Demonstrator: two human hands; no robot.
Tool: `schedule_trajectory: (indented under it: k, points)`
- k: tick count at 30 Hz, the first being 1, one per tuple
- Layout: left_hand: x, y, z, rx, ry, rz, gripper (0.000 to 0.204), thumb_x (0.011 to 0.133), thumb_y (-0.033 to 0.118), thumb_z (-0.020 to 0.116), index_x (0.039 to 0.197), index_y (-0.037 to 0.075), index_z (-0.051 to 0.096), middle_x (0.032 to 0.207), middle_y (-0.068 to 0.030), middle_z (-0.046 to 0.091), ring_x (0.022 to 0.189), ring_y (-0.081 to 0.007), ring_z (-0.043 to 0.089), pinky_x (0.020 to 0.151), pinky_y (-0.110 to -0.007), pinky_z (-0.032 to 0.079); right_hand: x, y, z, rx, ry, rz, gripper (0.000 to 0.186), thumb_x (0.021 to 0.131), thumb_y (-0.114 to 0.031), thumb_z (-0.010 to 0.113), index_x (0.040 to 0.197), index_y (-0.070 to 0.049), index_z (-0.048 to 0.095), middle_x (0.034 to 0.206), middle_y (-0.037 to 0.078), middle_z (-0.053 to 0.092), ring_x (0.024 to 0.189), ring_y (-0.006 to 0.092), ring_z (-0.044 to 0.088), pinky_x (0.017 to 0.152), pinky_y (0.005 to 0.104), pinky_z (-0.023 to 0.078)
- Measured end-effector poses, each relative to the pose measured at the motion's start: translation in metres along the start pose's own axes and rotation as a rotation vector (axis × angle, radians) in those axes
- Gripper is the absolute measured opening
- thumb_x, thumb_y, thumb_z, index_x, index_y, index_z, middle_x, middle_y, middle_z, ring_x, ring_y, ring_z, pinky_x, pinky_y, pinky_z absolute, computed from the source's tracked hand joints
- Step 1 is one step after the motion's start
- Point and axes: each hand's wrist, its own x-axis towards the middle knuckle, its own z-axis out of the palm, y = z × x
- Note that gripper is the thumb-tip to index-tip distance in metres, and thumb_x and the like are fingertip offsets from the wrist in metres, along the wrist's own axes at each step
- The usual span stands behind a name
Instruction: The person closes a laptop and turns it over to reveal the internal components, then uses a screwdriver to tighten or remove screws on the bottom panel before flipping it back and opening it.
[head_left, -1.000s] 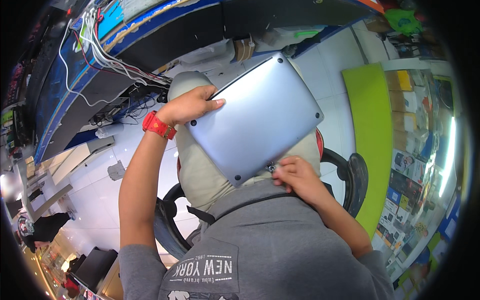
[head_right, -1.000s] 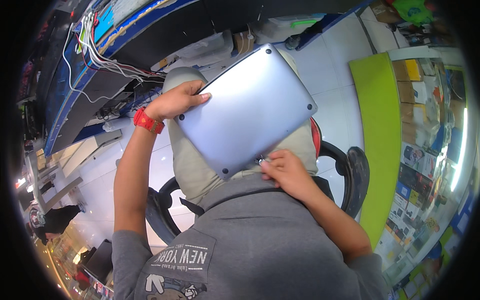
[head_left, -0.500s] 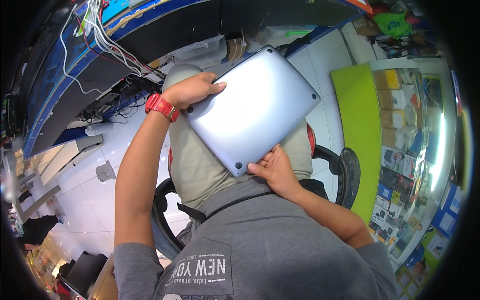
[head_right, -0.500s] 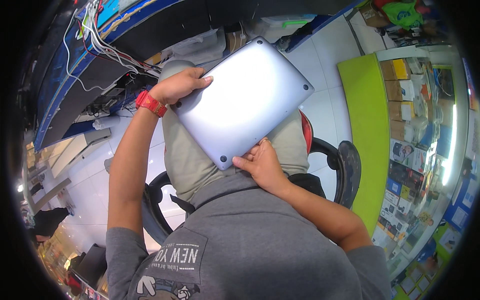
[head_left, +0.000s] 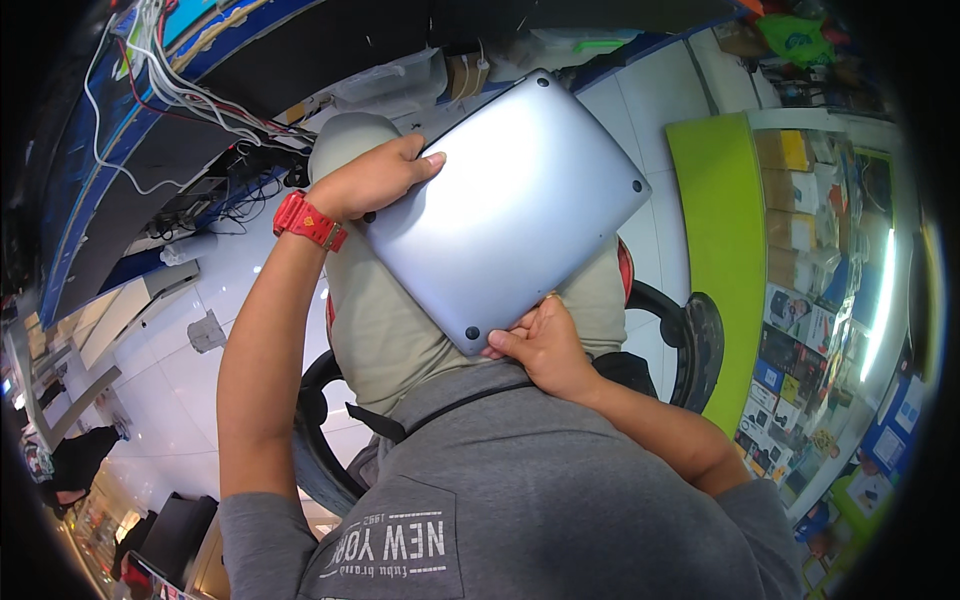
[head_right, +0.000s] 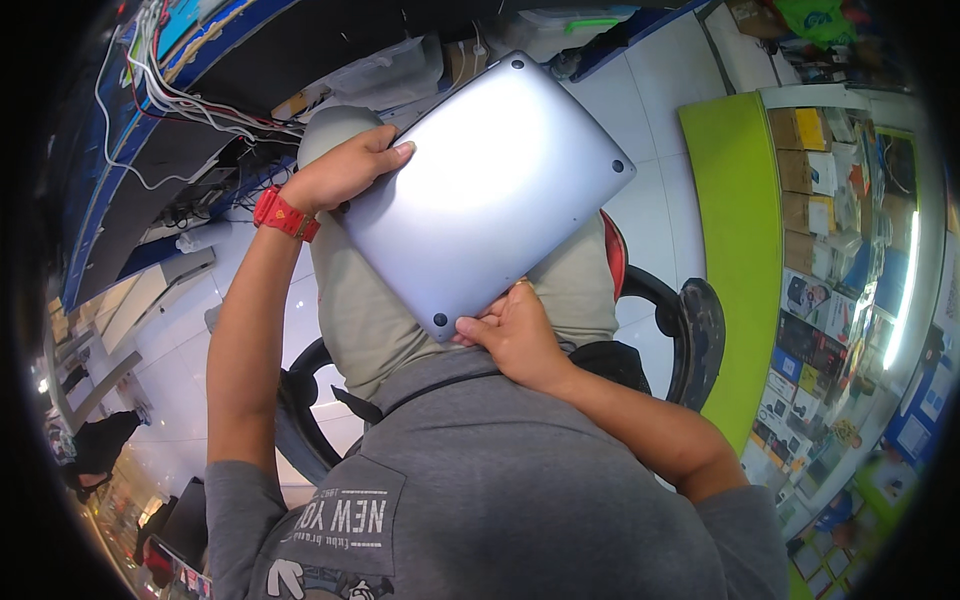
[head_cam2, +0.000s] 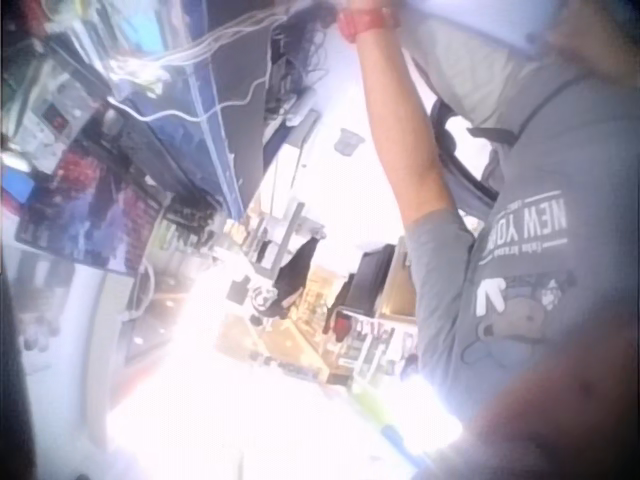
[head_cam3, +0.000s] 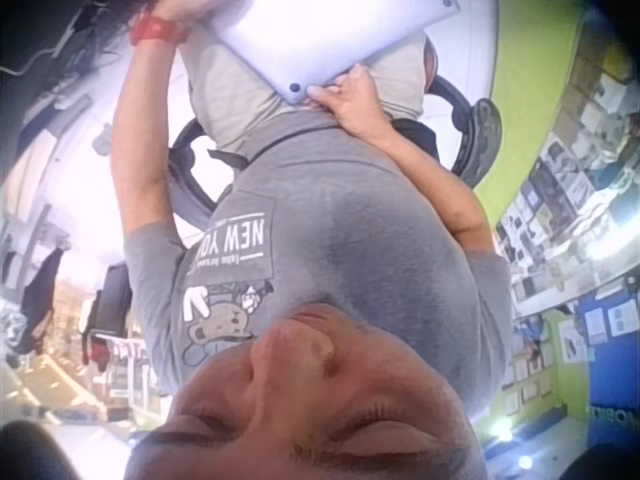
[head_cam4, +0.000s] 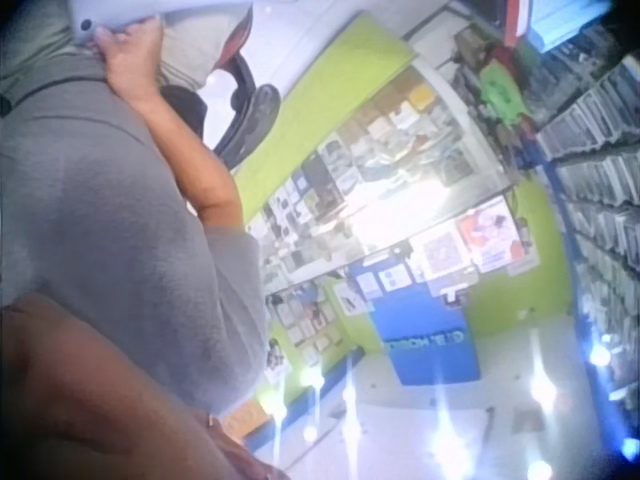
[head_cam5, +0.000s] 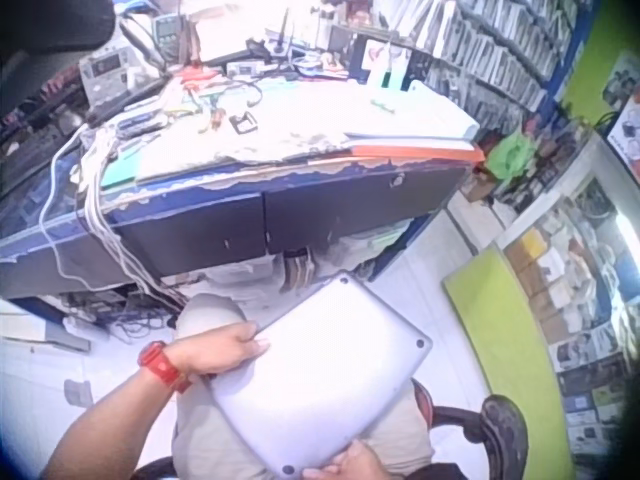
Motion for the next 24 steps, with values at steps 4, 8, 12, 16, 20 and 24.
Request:
schedule_trajectory:
  k: [4, 8, 12, 16, 20, 24]
  points:
    - [0.0, 0.0, 0.002, 0.031, 0.008, 0.008, 0.049, 0.112, 0.043, 0.055, 0.12, -0.005, 0.059, 0.094, -0.0104, 0.067, 0.081, -0.0157, 0.062, 0.076, -0.035, 0.053, 0.002, 0.001, 0.0, -0.041, 0.007, 0.022, 0.042, 0.097, 0.011, 0.069, 0.128, 0.008, 0.04, 0.111, 0.021, 0.072, 0.094, 0.0206, 0.076, 0.08, 0.0316, 0.065]
    - [0.001, -0.005, 0.005, -0.04, 0.024, 0.015, 0.047, 0.112, 0.044, 0.054, 0.109, -0.002, 0.059, 0.088, -0.0067, 0.062, 0.076, -0.0139, 0.055, 0.072, -0.036, 0.049, -0.002, -0.003, 0.007, -0.025, 0.044, -0.009, 0.041, 0.097, 0.011, 0.07, 0.126, 0.008, 0.042, 0.109, 0.02, 0.073, 0.093, 0.0206, 0.077, 0.079, 0.0309, 0.066]
    - [0.004, -0.01, 0.005, 0.06, 0.068, 0.068, 0.048, 0.113, 0.045, 0.053, 0.104, -0.001, 0.058, 0.084, -0.0048, 0.058, 0.076, -0.0137, 0.052, 0.073, -0.036, 0.048, -0.004, -0.006, 0.017, 0.042, 0.152, -0.081, 0.032, 0.097, 0.006, 0.073, 0.118, 0.013, 0.051, 0.099, 0.02, 0.075, 0.083, 0.0174, 0.076, 0.076, 0.0294, 0.066]
    - [0.003, -0.015, 0.009, -0.004, 0.08, 0.058, 0.048, 0.112, 0.045, 0.053, 0.104, -0.001, 0.059, 0.085, -0.0046, 0.059, 0.077, -0.0138, 0.053, 0.074, -0.036, 0.048, 0.003, 0.001, 0.009, -0.051, 0.114, -0.058, 0.032, 0.096, 0.005, 0.075, 0.119, 0.012, 0.053, 0.099, 0.019, 0.075, 0.079, 0.0161, 0.075, 0.074, 0.029, 0.066]
    - [0.003, -0.018, 0.01, -0.118, 0.092, 0.085, 0.042, 0.111, 0.04, 0.057, 0.11, -0.002, 0.063, 0.088, -0.0071, 0.065, 0.078, -0.0147, 0.058, 0.075, -0.035, 0.05, 0.005, -0.007, 0.006, -0.111, 0.099, -0.022, 0.034, 0.1, -0.001, 0.073, 0.125, 0.011, 0.053, 0.102, 0.017, 0.075, 0.08, 0.0154, 0.075, 0.073, 0.0289, 0.064]
    - [-0.01, -0.009, 0.008, -0.213, 0.14, 0.132, 0.037, 0.11, 0.034, 0.061, 0.115, -0.003, 0.065, 0.092, -0.0106, 0.07, 0.079, -0.0156, 0.063, 0.075, -0.035, 0.053, 0.007, -0.023, -0.001, -0.01, 0.13, 0.021, 0.041, 0.105, -0.012, 0.07, 0.135, 0.008, 0.049, 0.115, 0.015, 0.074, 0.094, 0.0156, 0.074, 0.08, 0.0295, 0.063]
